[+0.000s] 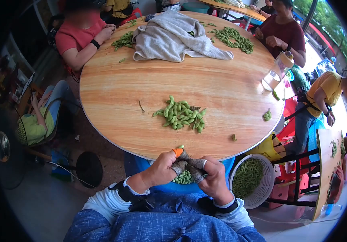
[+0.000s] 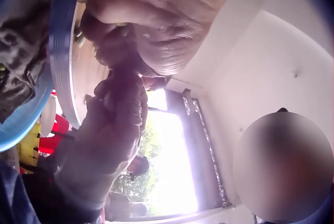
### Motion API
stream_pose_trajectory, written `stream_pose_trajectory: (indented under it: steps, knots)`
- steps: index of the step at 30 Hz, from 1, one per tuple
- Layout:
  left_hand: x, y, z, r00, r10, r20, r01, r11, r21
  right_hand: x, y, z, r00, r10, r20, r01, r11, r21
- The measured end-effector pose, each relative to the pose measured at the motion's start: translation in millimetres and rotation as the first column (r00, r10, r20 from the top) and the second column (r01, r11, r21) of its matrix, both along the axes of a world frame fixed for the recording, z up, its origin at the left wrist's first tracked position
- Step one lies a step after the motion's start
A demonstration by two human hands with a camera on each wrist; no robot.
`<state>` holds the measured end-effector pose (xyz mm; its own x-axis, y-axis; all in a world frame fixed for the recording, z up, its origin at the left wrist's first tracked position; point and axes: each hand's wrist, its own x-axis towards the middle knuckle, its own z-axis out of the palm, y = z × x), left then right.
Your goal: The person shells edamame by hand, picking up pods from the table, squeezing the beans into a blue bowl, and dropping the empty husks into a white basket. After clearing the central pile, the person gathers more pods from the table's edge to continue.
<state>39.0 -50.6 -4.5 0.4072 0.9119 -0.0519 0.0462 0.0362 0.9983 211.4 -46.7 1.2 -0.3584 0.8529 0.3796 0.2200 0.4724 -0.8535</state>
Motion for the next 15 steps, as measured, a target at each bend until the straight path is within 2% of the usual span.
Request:
stream_pose_trajectory:
  steps: [1, 4, 7, 10, 11, 13, 15]
  knots:
    - [-0.1, 0.5, 0.3, 1.000, 0.008, 0.025, -0.009, 1.000, 0.004, -2.0, 0.4, -0.8, 1.000, 0.005, -0.008, -0.004, 0.998, 0.061]
    - [3.9, 1.5, 0.8, 0.987, 0.099, 0.129, -0.095, 0.995, -0.036, -5.8, 0.8, 2.6, 1.000, -0.010, 0.005, 0.010, 0.997, 0.082]
    - [4.2, 4.4, -4.2, 0.982, 0.114, 0.152, -0.113, 0.994, -0.016, -8.0, -0.4, 0.4, 0.998, -0.031, -0.047, 0.032, 0.999, 0.014]
    - [6.8, 8.5, -4.4, 0.984, 0.115, 0.134, -0.126, 0.989, 0.076, -8.0, -2.2, 0.1, 0.984, -0.083, -0.157, 0.055, 0.983, -0.173]
    - [9.2, 9.6, -3.0, 0.982, 0.114, 0.147, -0.131, 0.985, 0.111, -7.3, -2.2, -1.2, 0.956, -0.116, -0.271, 0.039, 0.961, -0.273]
    - [12.8, 12.0, 1.2, 0.978, 0.111, 0.174, -0.143, 0.973, 0.181, -5.3, -0.2, -5.5, 0.856, -0.211, -0.472, -0.032, 0.890, -0.455]
    - [5.4, 16.3, -0.1, 0.982, 0.157, 0.106, -0.172, 0.973, 0.153, 8.1, 7.5, -3.1, 0.757, -0.317, -0.572, -0.040, 0.851, -0.524]
